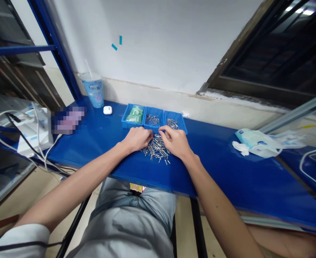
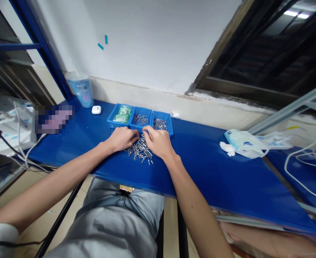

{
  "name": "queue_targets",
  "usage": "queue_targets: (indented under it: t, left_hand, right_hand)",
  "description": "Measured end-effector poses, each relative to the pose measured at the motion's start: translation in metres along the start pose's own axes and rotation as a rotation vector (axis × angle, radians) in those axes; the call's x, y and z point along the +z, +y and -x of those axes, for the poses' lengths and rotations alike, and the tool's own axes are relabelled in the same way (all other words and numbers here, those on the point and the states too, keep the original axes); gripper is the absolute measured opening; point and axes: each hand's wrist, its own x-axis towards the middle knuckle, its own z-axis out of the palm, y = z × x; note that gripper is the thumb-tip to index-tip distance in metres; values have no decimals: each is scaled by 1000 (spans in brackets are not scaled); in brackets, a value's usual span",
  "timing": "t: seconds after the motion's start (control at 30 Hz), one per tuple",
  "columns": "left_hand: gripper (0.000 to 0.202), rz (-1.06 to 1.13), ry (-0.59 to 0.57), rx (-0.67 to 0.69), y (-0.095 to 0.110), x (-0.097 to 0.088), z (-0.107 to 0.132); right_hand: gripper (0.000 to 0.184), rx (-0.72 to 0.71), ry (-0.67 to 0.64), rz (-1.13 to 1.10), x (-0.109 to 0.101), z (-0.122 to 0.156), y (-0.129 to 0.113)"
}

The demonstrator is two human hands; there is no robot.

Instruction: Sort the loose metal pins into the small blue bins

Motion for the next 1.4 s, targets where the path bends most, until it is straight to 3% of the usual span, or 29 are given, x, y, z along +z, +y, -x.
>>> queue_targets:
  t: [0.33, 0.57, 0.7, 0.9, 1.13, 1.4]
  left_hand:
    - [30, 189, 243, 38, -3, -7, 8]
    - [26, 318, 351, 80, -4, -9, 10]
    - [31, 340, 353, 125, -3, -9, 11]
    - [30, 380, 304, 287, -4, -8, 9]
    - [22, 451, 379, 238, -5, -5, 7]
    - [22, 452, 384, 269, -5, -7, 7]
  right_hand:
    - [23, 39, 13, -61, -3, 0, 4]
    - [21, -69, 95, -132, -5, -2, 3]
    - [24, -64, 119, -153, -4, -2, 1]
    - [27, -50, 48, -183, 0, -1, 0]
    - [11, -71, 59, -198, 0, -2, 0]
    - [15, -48, 11, -175, -1, -2, -1]
